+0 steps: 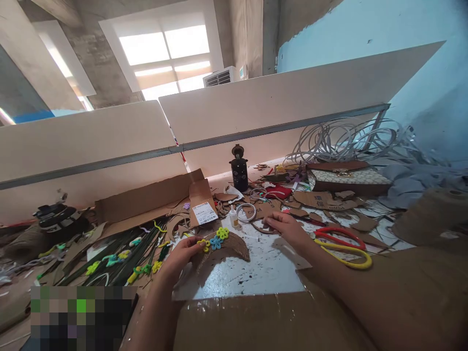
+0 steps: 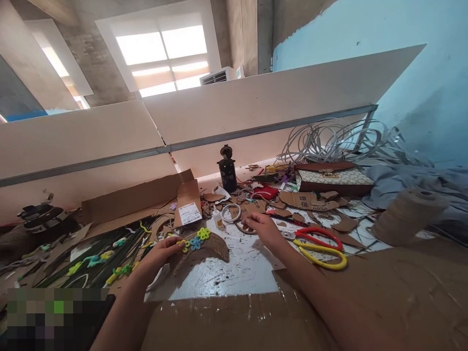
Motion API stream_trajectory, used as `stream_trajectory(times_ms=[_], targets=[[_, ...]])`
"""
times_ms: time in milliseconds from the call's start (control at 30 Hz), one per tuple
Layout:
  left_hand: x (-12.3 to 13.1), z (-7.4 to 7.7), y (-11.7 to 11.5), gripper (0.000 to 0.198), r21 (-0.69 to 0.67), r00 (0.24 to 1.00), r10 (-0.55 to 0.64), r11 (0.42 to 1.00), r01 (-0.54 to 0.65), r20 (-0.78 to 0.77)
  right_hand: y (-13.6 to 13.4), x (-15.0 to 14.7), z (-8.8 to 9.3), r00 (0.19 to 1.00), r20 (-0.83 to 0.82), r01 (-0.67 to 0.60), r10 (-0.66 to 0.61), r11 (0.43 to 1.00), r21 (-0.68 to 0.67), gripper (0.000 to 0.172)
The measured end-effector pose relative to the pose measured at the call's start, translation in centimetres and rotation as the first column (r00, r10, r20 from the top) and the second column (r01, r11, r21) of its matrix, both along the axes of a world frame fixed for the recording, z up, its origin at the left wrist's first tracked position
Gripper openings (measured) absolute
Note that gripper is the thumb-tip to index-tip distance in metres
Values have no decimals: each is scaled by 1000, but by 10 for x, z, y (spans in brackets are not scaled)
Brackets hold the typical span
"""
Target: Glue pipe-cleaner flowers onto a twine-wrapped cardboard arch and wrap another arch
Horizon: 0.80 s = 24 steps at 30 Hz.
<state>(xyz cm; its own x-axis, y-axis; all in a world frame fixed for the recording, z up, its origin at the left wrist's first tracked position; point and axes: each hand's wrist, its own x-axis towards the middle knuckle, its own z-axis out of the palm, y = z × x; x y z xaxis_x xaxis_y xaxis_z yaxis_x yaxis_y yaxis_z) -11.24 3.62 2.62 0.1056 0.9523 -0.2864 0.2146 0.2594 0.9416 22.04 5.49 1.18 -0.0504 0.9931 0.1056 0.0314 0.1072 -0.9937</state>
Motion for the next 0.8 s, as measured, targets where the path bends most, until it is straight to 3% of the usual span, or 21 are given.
stream_trajectory(times_ms=[167,333,500,800], targets=[[4,-2,0,47,-50,993,-3,999,9,115,5,-1,-8,997,11,-80,80,997,-15,49],[7,-4,0,47,-78,974,35,997,-18,222,1,-6,-11,974,66,-205,218,966,-158,47],[13,-8,1,48,-92,956,30,996,-3,291,-5,-15,-14,954,6,-291,299,932,-216,50],[23,-3,-4,61,-107,972,30,994,-5,233,-5,-15,-12,950,-110,-310,293,927,-211,44]])
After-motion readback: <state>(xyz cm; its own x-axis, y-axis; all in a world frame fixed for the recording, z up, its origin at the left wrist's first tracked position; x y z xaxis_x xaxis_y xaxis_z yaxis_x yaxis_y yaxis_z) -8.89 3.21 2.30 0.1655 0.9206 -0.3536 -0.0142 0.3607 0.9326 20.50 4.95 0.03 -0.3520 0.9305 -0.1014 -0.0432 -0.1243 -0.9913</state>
